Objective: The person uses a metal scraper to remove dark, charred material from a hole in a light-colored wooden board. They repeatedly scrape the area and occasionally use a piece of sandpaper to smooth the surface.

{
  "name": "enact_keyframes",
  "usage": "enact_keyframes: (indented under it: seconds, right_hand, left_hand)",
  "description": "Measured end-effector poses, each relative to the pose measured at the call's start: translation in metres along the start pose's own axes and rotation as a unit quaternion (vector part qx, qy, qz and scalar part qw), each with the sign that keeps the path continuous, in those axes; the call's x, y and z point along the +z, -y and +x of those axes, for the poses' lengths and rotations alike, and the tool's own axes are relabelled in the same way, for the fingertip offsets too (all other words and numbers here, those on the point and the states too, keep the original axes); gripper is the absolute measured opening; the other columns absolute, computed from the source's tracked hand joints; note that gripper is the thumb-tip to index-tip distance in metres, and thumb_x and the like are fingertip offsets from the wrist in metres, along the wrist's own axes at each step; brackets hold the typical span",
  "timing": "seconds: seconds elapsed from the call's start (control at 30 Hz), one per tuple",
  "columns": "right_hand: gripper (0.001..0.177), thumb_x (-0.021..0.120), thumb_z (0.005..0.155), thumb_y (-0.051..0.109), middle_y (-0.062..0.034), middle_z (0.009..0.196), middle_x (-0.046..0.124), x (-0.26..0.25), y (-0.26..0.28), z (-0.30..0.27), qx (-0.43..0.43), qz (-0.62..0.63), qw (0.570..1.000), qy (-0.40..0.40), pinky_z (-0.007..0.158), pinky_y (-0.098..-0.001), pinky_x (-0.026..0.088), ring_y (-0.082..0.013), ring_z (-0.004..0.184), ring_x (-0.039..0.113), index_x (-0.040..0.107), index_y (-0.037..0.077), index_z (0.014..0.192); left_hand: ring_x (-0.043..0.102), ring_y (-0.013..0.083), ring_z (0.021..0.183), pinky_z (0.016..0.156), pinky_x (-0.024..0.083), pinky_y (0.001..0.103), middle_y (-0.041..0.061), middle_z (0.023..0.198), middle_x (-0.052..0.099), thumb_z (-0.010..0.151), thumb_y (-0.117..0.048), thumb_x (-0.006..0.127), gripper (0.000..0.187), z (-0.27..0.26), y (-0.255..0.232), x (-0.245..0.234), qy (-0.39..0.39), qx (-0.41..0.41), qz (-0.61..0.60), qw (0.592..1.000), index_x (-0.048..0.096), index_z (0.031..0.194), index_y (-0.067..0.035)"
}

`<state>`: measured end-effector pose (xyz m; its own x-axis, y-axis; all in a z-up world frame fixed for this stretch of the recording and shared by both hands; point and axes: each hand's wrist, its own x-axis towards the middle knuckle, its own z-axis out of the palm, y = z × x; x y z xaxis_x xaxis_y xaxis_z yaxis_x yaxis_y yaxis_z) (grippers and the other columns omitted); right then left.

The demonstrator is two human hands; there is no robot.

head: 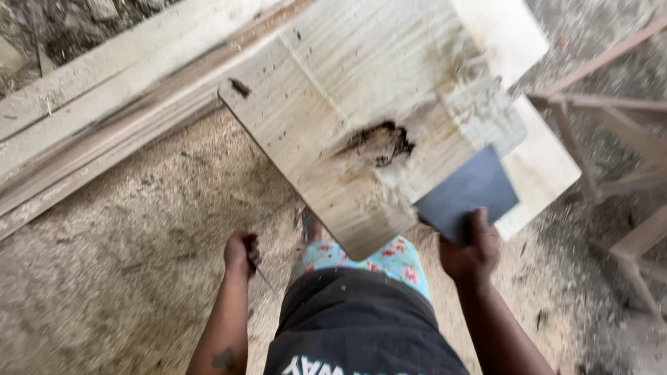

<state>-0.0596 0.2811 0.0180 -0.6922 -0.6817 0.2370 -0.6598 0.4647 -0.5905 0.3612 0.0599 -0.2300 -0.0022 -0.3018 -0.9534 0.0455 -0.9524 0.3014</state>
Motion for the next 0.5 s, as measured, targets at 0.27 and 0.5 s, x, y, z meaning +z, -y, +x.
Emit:
enact_keyframes:
  seconds: [0.27, 0.5]
  right_hand:
    - [0.035, 0.062, 0.105, 0.009, -0.0156, 0.125, 0.064, -0.022, 0.006, 0.08, 0.099, 0.524, 0.845, -0.046, 0.095, -0.0481, 0.065, -0.0283, 0.113, 0.071, 0.053, -0.002, 0.137]
    - [0.03, 0.066, 0.106, 0.006, -0.0165, 0.121, 0.067, 0.012, -0.082, 0.15, -0.011, 0.366, 0.926, -0.088, 0.09, -0.0351, 0.061, -0.0217, 0.102, 0.068, 0.059, -0.006, 0.133]
  left_hand:
    - [0.058, 0.0218, 0.066, 0.065, 0.051, 0.034, 0.004, 0.072, 0.063, 0.094, -0.041, 0.06, 0.032, -0.001, 0.06, -0.016, -0.048, -0.107, -0.198, 0.973, 0.061, 0.081, -0.012]
    - [0.051, 0.0274, 0.063, 0.064, 0.047, 0.048, 0.003, 0.07, 0.05, 0.094, -0.047, 0.07, 0.035, -0.002, 0.103, -0.025, -0.143, -0.116, -0.068, 0.981, 0.052, 0.082, -0.02]
